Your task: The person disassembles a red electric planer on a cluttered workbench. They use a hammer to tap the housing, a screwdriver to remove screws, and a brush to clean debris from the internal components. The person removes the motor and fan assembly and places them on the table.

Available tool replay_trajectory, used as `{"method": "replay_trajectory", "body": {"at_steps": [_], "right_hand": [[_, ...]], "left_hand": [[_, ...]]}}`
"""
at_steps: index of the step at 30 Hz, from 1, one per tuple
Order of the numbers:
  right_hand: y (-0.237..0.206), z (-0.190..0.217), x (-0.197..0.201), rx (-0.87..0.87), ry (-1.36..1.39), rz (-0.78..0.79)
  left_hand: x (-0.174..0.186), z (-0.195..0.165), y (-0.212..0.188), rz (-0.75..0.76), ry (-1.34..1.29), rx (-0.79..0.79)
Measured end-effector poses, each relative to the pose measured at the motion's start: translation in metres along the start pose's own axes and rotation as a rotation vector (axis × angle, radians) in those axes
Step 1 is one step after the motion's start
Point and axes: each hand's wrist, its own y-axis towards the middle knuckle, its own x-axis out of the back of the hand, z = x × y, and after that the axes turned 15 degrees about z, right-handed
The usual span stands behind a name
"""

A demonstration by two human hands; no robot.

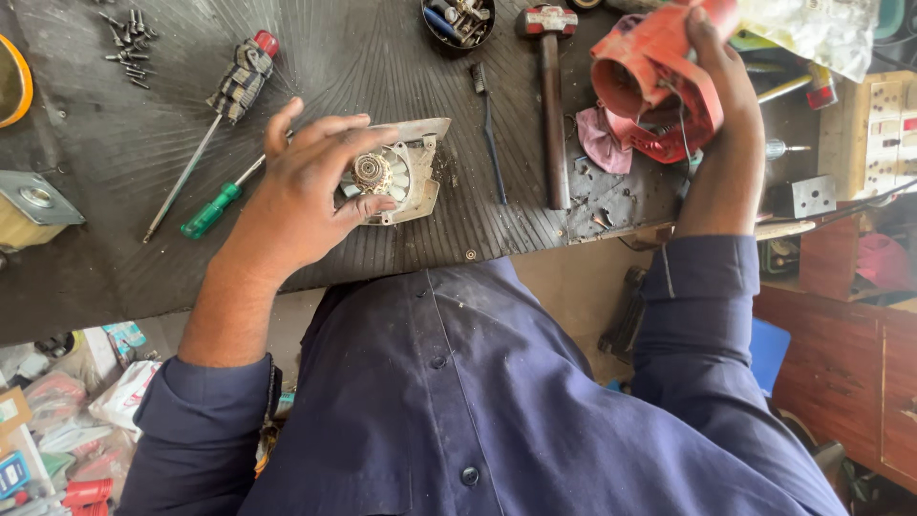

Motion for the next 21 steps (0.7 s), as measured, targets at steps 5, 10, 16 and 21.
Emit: {"method": "replay_trajectory", "body": {"at_steps": [5,10,16,21], "right_hand": [[-0.009,0.016,-0.019,-0.295,-0.259,-0.140],[-0.030,-0.004,-0.030,0.279,-0.582,-0.554],[-0.062,-0.068,-0.148,0.616,-0.807,-0.428],[-0.083,-0.087,-0.253,0.688,-0.811,0.106]], "left_hand": [[0.008,-0.006,-0.017,-0.138,-0.171,0.017],[0.009,-0.006,-0.029,-0.220,-0.239,-0.021],[0.013,0.000,-0.028,-0.281,-0.253,-0.087],[0.021,0.007,-0.031,-0.250,-0.232,-0.105]]}}
